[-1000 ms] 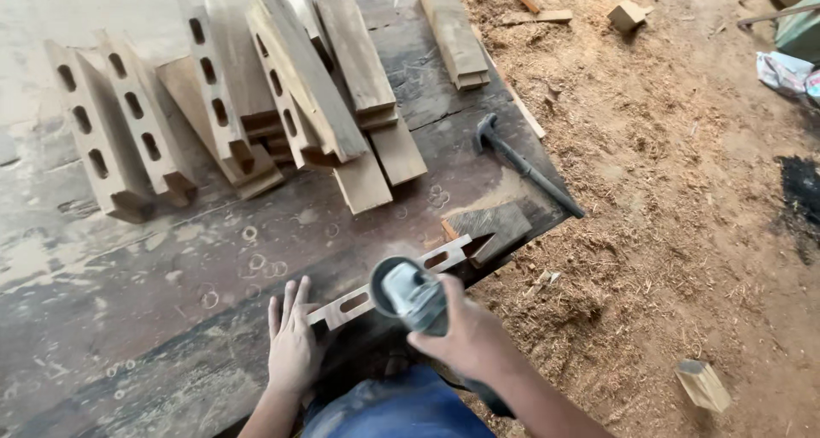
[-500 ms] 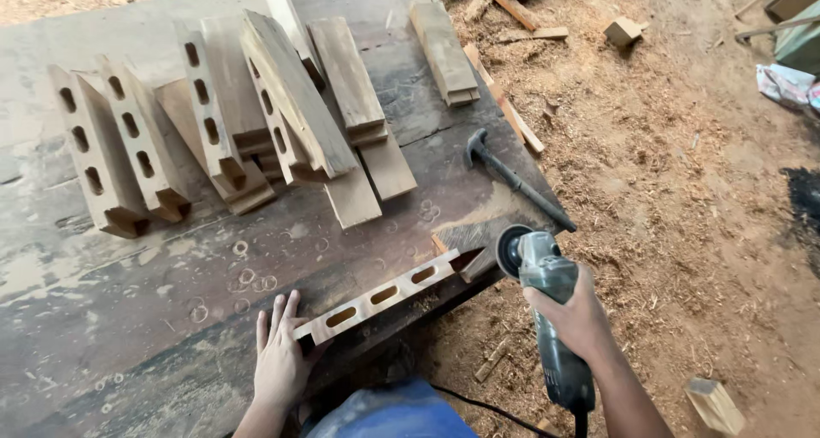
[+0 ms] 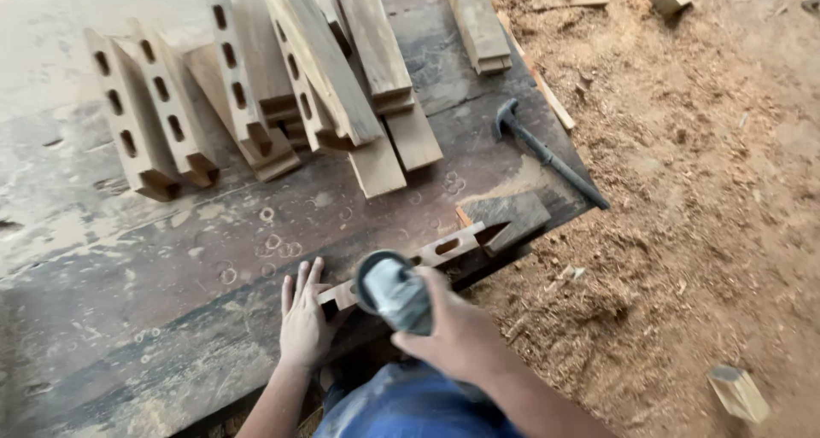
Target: The person uses an angle grinder with a sanding disc to smooth the surfaces and edges of small wooden pieces on a workbench. The person repeatedly flips and repositions the pieces to sand multiple sides, then places the finished pieces aside.
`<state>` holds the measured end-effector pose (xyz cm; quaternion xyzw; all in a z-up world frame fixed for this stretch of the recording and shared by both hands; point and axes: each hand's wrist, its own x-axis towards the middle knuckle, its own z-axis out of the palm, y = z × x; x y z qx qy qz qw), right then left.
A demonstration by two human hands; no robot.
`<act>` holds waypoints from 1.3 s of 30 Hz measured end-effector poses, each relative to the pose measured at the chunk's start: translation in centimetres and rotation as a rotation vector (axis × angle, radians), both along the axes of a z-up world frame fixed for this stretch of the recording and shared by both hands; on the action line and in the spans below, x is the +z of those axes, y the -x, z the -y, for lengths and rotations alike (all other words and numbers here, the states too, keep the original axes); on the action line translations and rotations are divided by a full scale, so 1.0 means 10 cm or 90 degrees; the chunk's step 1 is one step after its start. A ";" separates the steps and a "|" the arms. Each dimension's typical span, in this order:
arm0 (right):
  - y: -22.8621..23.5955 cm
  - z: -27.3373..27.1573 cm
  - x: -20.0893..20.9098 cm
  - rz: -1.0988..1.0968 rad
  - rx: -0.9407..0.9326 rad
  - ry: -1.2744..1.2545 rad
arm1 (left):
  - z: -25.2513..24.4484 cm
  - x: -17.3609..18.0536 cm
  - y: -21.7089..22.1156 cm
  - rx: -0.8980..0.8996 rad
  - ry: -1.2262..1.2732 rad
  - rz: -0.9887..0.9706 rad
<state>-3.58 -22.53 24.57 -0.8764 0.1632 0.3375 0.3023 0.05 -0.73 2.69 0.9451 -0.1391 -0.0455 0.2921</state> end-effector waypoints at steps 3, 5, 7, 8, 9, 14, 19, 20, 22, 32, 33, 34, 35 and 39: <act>-0.05 -0.10 -0.02 0.099 0.129 0.006 | 0.01 -0.04 -0.03 -0.008 -0.003 0.023; -0.05 -0.02 -0.03 0.067 0.107 0.020 | 0.00 -0.09 -0.02 -0.012 0.015 0.033; -0.06 0.12 -0.02 0.027 0.058 0.047 | 0.00 -0.12 0.00 -0.010 0.028 0.041; -0.07 0.23 0.01 0.005 0.017 0.070 | 0.01 -0.13 0.00 -0.008 0.034 0.044; -0.09 0.33 0.02 -0.017 -0.023 0.092 | 0.01 -0.14 -0.01 -0.006 0.038 0.046; -0.11 0.95 -0.02 -0.088 -0.159 0.179 | 0.00 -0.07 -0.04 -0.014 0.019 0.038; 0.09 1.49 -0.21 0.049 -0.306 0.203 | 0.03 0.00 -0.07 -0.014 0.010 0.019; 0.16 1.52 -0.22 0.093 -0.316 0.185 | 0.06 0.00 -0.09 -0.011 0.022 0.007; 0.30 1.45 -0.24 0.173 -0.291 0.111 | 0.02 0.00 0.04 0.020 0.030 0.010; -0.12 0.11 0.09 -0.107 0.069 0.169 | 0.12 -0.41 0.42 0.064 0.072 0.138; -0.17 -0.03 0.13 -0.121 0.106 0.180 | 0.09 -0.43 0.39 0.062 0.073 0.142; -0.22 -0.15 0.16 -0.103 0.139 0.172 | 0.08 -0.45 0.35 0.065 0.060 0.147; -0.23 -0.24 0.20 -0.088 0.165 0.165 | 0.10 -0.45 0.35 0.063 0.051 0.150; -0.26 -0.45 0.21 -0.038 0.234 0.122 | 0.13 -0.45 0.35 0.057 0.020 0.184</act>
